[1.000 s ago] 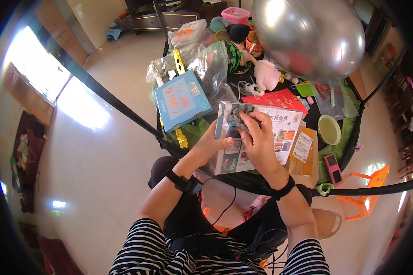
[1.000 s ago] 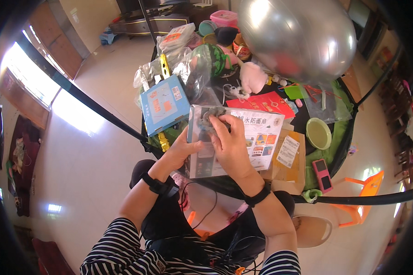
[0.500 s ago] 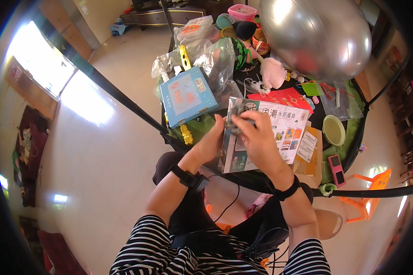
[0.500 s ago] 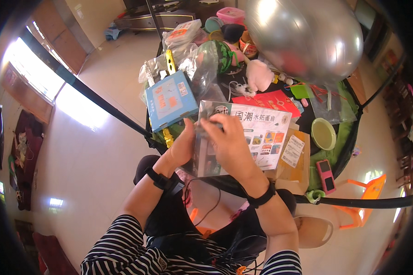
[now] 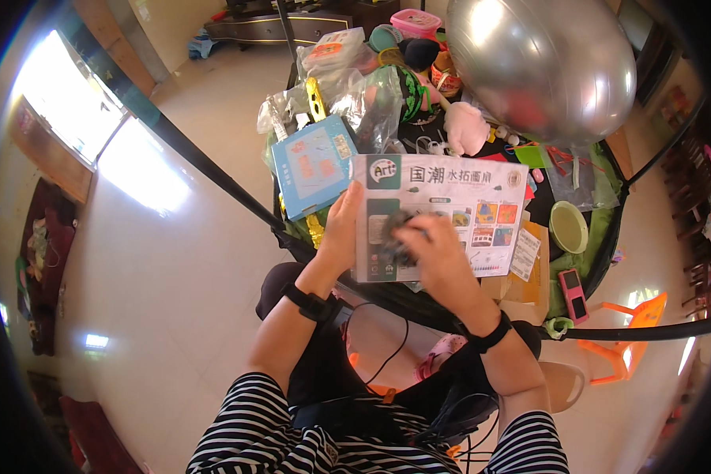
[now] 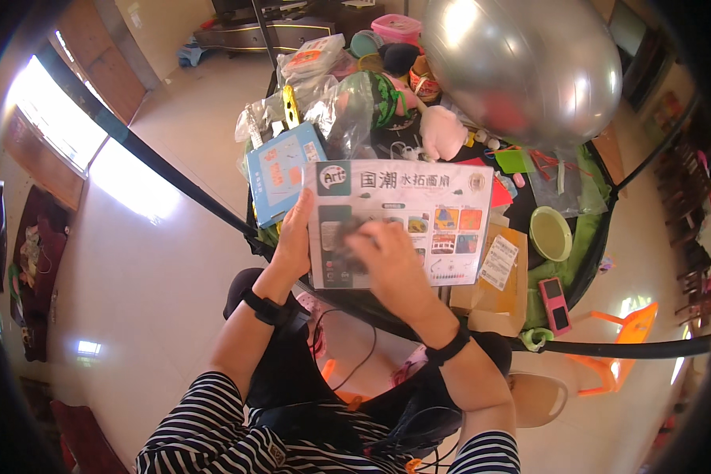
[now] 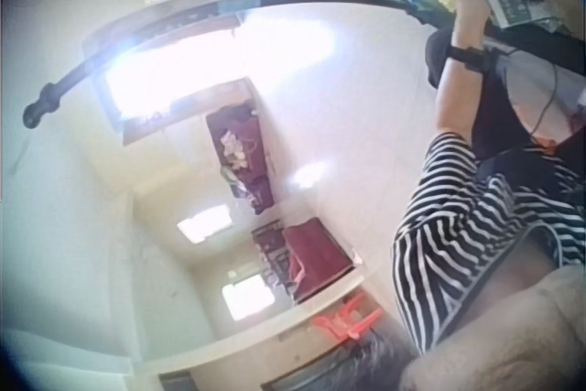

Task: The person wipes the exterior surfaces of a blue box, a larger white illustrated box, and a red prize certificate folder with a cloth.

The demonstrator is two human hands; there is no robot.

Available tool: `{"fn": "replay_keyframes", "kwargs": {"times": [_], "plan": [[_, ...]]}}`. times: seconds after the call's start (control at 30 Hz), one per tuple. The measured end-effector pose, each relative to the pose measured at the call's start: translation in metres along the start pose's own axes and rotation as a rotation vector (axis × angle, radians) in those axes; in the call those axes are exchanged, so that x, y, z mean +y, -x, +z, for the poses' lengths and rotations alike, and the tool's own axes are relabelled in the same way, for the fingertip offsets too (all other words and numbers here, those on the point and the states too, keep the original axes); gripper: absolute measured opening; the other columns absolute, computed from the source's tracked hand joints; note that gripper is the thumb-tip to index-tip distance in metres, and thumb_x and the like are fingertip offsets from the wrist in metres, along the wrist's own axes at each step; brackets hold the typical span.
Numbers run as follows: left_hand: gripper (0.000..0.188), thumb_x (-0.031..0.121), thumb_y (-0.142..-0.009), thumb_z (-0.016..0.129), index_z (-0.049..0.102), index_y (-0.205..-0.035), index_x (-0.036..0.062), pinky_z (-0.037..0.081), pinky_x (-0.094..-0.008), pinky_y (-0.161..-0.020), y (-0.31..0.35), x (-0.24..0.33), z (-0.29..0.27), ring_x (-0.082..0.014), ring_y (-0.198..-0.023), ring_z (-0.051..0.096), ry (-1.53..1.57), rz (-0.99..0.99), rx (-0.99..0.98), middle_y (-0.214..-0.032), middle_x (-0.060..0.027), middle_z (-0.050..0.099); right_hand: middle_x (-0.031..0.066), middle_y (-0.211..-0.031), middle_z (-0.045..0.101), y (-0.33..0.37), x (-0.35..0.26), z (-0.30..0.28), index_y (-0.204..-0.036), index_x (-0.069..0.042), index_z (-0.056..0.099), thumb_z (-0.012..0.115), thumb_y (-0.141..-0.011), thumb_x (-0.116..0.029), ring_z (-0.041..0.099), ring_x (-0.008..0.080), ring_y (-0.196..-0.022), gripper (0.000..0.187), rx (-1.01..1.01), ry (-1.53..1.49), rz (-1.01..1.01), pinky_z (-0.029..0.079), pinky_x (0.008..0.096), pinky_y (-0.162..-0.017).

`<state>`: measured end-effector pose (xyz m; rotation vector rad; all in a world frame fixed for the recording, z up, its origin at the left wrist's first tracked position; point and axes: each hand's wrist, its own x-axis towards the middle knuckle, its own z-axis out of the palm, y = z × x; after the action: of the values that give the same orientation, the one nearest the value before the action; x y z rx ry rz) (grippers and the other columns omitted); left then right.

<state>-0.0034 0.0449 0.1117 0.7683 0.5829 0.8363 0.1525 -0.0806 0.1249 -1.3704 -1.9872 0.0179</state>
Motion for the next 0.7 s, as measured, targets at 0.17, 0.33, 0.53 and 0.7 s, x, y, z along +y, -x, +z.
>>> {"fn": "replay_keyframes", "kwargs": {"times": [0.17,0.33,0.53,0.7], "plan": [[0.055,0.05,-0.1,0.05,0.056,-0.128,0.0031,0.056,-0.0334,-0.078,-0.005,0.004,-0.014,-0.0186,-0.094,0.065,-0.001,-0.017,0.075,-0.115,-0.0084,0.066,0.0144,-0.112,0.055,0.0,0.041,-0.037,-0.116,-0.003,0.062,0.059,-0.078,0.008,0.053,0.0352,-0.105,0.039,0.437,0.336,0.223,0.044,0.0426,-0.093],[0.055,0.05,-0.1,0.051,0.056,-0.13,0.0047,0.054,-0.035,-0.083,-0.01,0.004,-0.022,-0.0186,-0.099,0.063,-0.006,-0.076,0.058,-0.117,-0.0071,0.065,0.0161,-0.116,0.055,0.021,0.09,-0.068,-0.117,-0.002,0.062,0.059,-0.086,0.008,0.053,0.0355,-0.107,0.033,0.687,0.439,0.391,0.044,0.0411,-0.094],[0.053,0.048,-0.099,0.053,0.053,-0.133,0.0065,0.056,-0.0346,-0.083,-0.011,0.012,-0.029,-0.0199,-0.1,0.064,-0.008,-0.096,0.057,-0.119,-0.0084,0.065,0.0076,-0.115,0.063,0.035,0.113,-0.094,-0.124,0.001,0.061,0.061,-0.099,-0.017,0.056,0.0161,-0.104,0.031,0.671,-0.645,0.794,0.042,0.0287,-0.094],[0.057,0.05,-0.099,0.053,0.051,-0.135,0.0065,0.058,-0.0376,-0.085,-0.02,0.009,-0.045,-0.0217,-0.102,0.066,0.005,-0.061,0.074,-0.121,-0.01,0.065,0.0011,-0.105,0.066,0.045,0.114,-0.094,-0.122,0.001,0.065,0.063,-0.098,-0.02,0.055,0.0082,-0.096,0.032,0.614,-0.815,0.743,0.044,0.0246,-0.089]]}}
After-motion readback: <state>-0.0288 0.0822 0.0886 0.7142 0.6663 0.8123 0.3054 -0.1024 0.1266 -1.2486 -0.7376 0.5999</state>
